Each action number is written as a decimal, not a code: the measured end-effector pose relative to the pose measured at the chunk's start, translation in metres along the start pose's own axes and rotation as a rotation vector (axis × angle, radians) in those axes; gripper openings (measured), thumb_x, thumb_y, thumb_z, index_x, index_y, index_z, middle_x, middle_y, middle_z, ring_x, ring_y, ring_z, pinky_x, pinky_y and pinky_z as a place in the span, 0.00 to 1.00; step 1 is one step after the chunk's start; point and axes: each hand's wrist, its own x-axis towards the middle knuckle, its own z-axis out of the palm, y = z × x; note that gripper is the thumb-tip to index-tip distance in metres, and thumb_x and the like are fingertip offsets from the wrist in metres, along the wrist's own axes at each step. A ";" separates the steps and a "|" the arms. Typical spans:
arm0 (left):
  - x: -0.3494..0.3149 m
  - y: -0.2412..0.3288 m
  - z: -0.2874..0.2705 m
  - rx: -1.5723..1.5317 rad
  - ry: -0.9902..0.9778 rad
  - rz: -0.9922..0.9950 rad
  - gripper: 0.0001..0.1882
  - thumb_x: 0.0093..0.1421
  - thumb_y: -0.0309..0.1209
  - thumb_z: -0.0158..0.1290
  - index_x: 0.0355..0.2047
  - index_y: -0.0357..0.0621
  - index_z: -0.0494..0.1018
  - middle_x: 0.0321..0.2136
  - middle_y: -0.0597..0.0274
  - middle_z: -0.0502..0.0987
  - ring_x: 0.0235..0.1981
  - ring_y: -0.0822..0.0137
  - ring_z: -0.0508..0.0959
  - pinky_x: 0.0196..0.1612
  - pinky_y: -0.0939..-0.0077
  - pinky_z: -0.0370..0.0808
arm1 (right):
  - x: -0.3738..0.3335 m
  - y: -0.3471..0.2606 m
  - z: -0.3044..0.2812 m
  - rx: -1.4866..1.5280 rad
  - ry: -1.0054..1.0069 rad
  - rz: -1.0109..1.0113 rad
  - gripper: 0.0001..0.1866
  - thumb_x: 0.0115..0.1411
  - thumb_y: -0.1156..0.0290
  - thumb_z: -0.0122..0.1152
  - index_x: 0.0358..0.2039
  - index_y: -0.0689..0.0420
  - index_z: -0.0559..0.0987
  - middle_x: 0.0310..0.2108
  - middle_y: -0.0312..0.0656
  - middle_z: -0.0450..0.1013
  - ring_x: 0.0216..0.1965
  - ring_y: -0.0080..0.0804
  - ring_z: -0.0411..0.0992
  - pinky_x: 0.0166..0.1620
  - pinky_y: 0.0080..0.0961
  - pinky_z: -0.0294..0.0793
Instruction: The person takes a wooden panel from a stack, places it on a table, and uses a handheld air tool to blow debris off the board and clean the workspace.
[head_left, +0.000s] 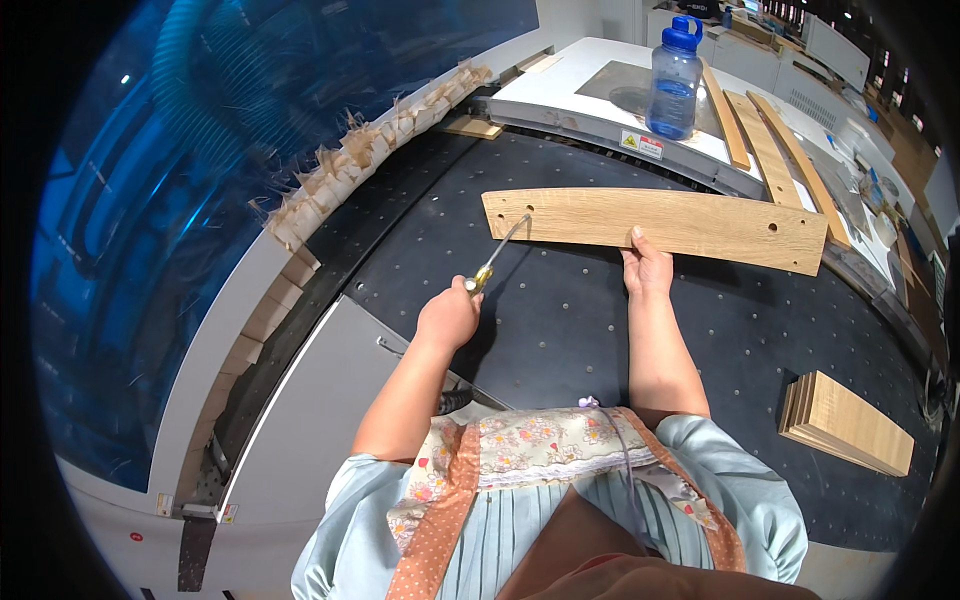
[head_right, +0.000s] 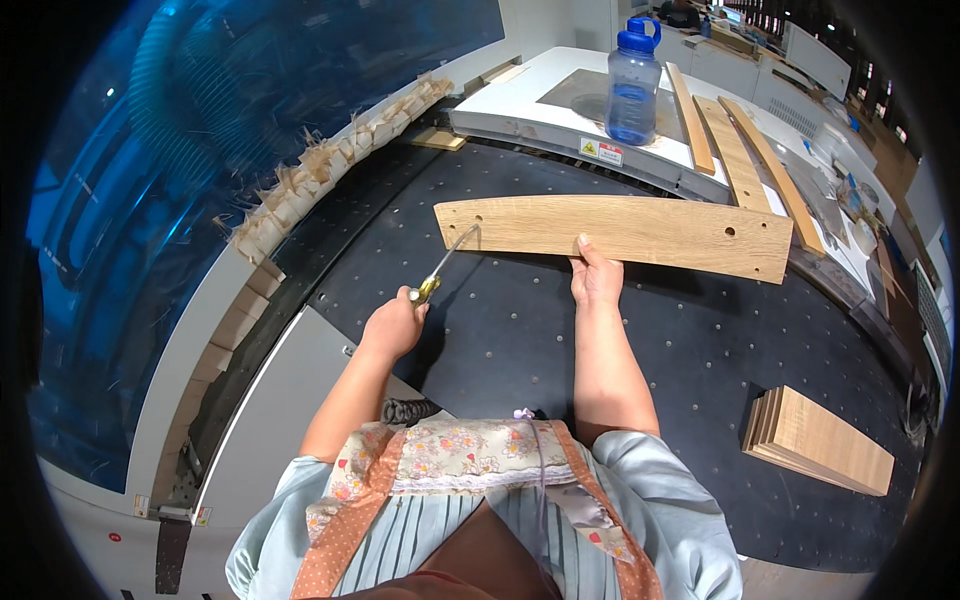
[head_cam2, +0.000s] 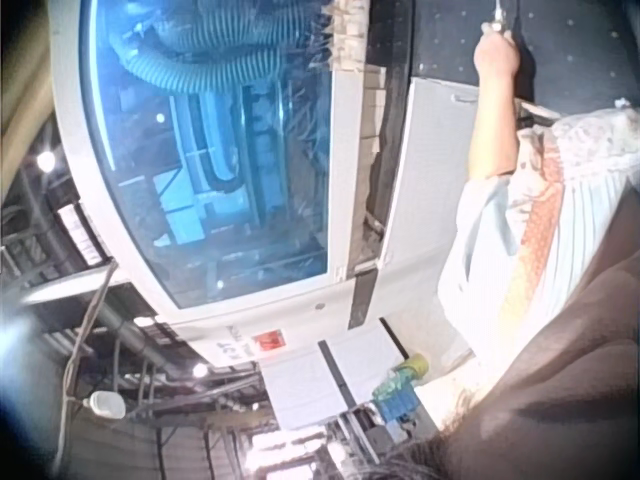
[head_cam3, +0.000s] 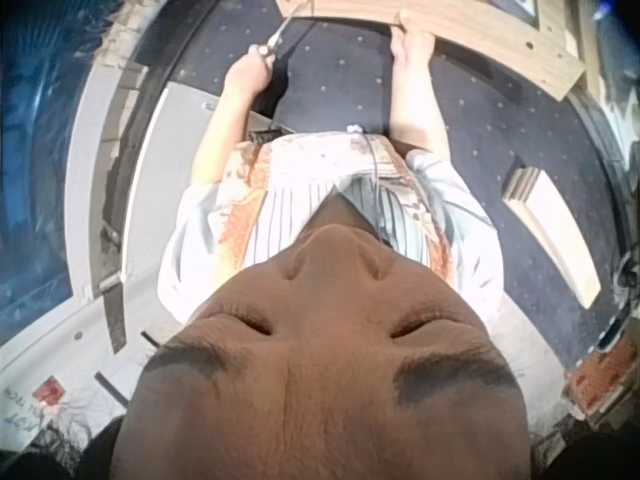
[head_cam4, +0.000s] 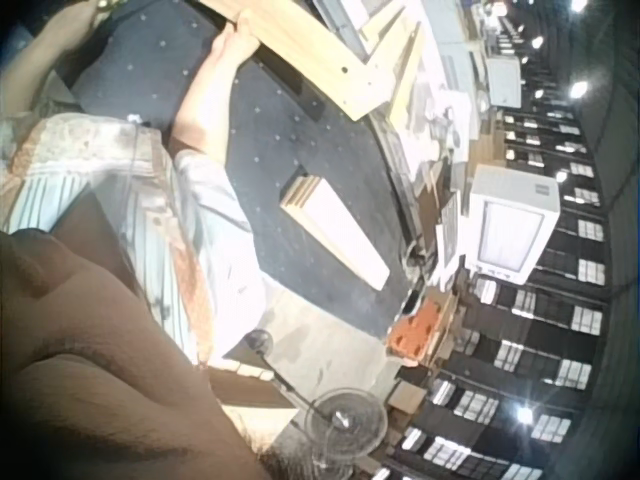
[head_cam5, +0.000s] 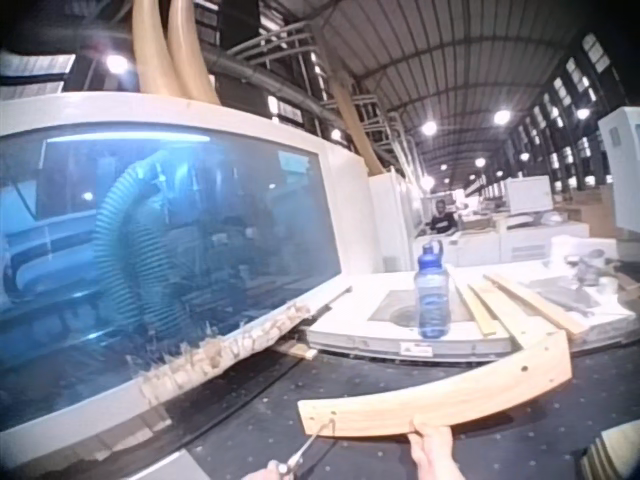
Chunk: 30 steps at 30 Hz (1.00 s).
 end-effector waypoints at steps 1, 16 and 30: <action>0.002 0.001 0.000 -0.002 0.000 -0.004 0.17 0.61 0.39 0.46 0.38 0.34 0.63 0.24 0.42 0.76 0.30 0.43 0.77 0.34 0.52 0.73 | 0.001 0.000 0.000 0.000 0.010 0.009 0.22 0.53 0.86 0.57 0.49 0.62 0.69 0.44 0.46 0.70 0.45 0.39 0.71 0.49 0.42 0.71; 0.025 -0.011 0.000 -0.018 -0.022 -0.089 0.20 0.61 0.40 0.46 0.42 0.32 0.64 0.31 0.40 0.76 0.36 0.43 0.76 0.40 0.53 0.72 | 0.010 0.001 -0.014 -0.022 0.095 0.038 0.21 0.53 0.86 0.56 0.48 0.59 0.70 0.43 0.44 0.71 0.45 0.37 0.71 0.50 0.46 0.70; 0.020 -0.022 0.000 -0.028 -0.123 -0.060 0.20 0.62 0.41 0.44 0.42 0.32 0.64 0.32 0.39 0.76 0.37 0.43 0.76 0.41 0.54 0.72 | 0.012 -0.002 -0.017 -0.015 0.099 0.013 0.19 0.52 0.86 0.57 0.45 0.60 0.71 0.39 0.43 0.71 0.40 0.35 0.71 0.50 0.47 0.70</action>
